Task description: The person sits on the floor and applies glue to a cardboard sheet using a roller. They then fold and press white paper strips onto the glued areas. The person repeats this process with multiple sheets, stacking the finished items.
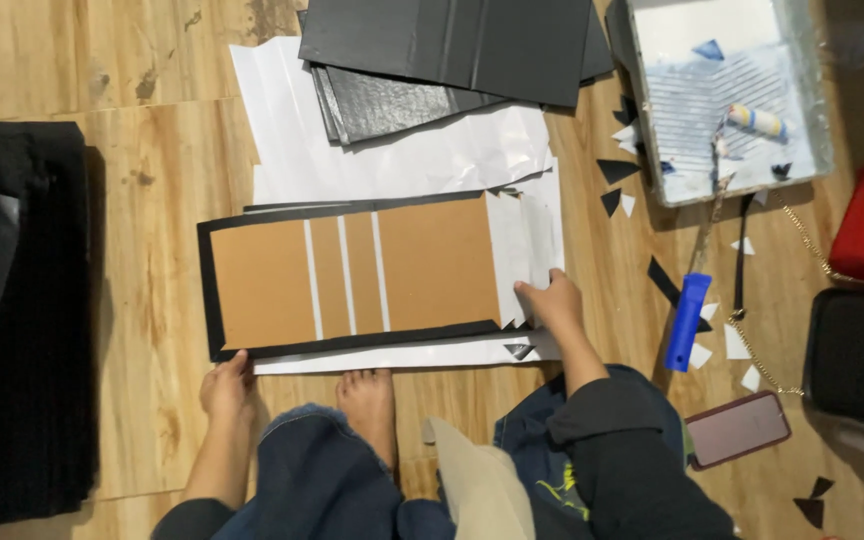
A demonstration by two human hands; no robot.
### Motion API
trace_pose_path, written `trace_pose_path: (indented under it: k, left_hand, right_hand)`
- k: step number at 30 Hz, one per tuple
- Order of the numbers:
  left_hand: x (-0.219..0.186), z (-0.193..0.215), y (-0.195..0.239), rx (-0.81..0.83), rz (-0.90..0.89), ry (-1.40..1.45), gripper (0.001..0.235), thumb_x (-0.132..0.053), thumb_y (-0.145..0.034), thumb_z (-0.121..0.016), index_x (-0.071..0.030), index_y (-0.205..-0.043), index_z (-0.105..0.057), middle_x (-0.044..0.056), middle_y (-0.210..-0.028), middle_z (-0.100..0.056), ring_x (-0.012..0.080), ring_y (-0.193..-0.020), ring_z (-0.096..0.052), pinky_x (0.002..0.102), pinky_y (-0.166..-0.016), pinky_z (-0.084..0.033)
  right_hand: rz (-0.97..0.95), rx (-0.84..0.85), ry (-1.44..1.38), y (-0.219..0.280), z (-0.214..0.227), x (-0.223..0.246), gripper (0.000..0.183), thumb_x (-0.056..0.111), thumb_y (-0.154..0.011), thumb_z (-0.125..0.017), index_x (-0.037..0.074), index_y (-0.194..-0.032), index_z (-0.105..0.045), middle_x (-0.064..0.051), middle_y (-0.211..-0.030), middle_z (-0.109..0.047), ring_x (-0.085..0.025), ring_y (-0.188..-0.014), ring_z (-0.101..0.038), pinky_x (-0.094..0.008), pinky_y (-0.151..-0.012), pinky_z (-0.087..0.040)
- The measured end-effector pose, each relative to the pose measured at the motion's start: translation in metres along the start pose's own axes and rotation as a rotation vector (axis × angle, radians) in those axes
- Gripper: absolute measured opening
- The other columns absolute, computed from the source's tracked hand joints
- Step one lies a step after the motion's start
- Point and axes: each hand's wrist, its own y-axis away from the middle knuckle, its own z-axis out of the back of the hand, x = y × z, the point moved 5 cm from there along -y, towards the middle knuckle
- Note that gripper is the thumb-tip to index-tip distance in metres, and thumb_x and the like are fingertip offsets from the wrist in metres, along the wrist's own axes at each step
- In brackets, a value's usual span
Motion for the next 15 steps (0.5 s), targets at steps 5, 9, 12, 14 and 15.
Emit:
trace_pose_path:
  k: [5, 9, 12, 14, 15]
  left_hand:
    - [-0.051, 0.003, 0.058, -0.153, -0.187, -0.626, 0.052, -0.04, -0.065, -0.085, -0.014, -0.092, -0.048, 0.01, -0.105, -0.044, 0.0356, -0.107, -0.043, 0.045, -0.088, -0.037]
    - [-0.056, -0.039, 0.11, 0.226, -0.062, -0.795, 0.056, -0.058, -0.088, -0.055, -0.006, -0.068, -0.057, 0.018, -0.061, -0.059, 0.0312, -0.054, -0.062, 0.043, -0.068, -0.041]
    - [-0.024, -0.069, 0.146, 0.716, 0.402, -0.5, 0.055, -0.049, -0.084, -0.061, 0.005, -0.098, -0.064, 0.025, -0.092, -0.068, 0.033, -0.082, -0.069, 0.039, -0.067, -0.057]
    - [-0.045, -0.082, 0.195, 0.811, 0.512, -0.435, 0.062, -0.05, -0.083, -0.058, 0.006, -0.111, -0.056, 0.027, -0.108, -0.062, 0.0328, -0.096, -0.064, 0.034, -0.077, -0.053]
    - [-0.056, -0.089, 0.222, 0.903, 0.615, -0.367, 0.071, -0.05, -0.083, -0.055, 0.008, -0.123, -0.049, 0.028, -0.124, -0.056, 0.0328, -0.111, -0.059, 0.03, -0.086, -0.05]
  right_hand:
    - [0.018, -0.037, -0.29, 0.017, 0.015, 0.005, 0.062, 0.027, -0.072, -0.075, -0.004, -0.122, -0.054, -0.028, -0.114, -0.058, -0.041, -0.113, -0.053, -0.05, -0.086, -0.045]
    - [0.155, 0.126, -0.582, 0.057, 0.046, 0.042, 0.067, 0.0, -0.06, -0.077, -0.008, -0.119, -0.046, -0.032, -0.114, -0.053, -0.04, -0.112, -0.046, -0.046, -0.093, -0.04]
    - [0.198, 0.202, -0.637, 0.038, 0.034, 0.031, 0.08, -0.013, -0.059, -0.075, 0.003, -0.13, -0.041, -0.028, -0.127, -0.049, -0.042, -0.123, -0.042, -0.05, -0.094, -0.042]
    - [0.187, 0.225, -0.726, 0.057, 0.037, 0.045, 0.079, -0.013, -0.06, -0.073, 0.005, -0.13, -0.041, -0.024, -0.125, -0.049, -0.037, -0.119, -0.043, -0.046, -0.092, -0.044]
    - [0.178, 0.248, -0.819, 0.066, 0.038, 0.053, 0.078, -0.013, -0.061, -0.071, 0.008, -0.13, -0.041, -0.019, -0.122, -0.05, -0.032, -0.115, -0.045, -0.042, -0.09, -0.047]
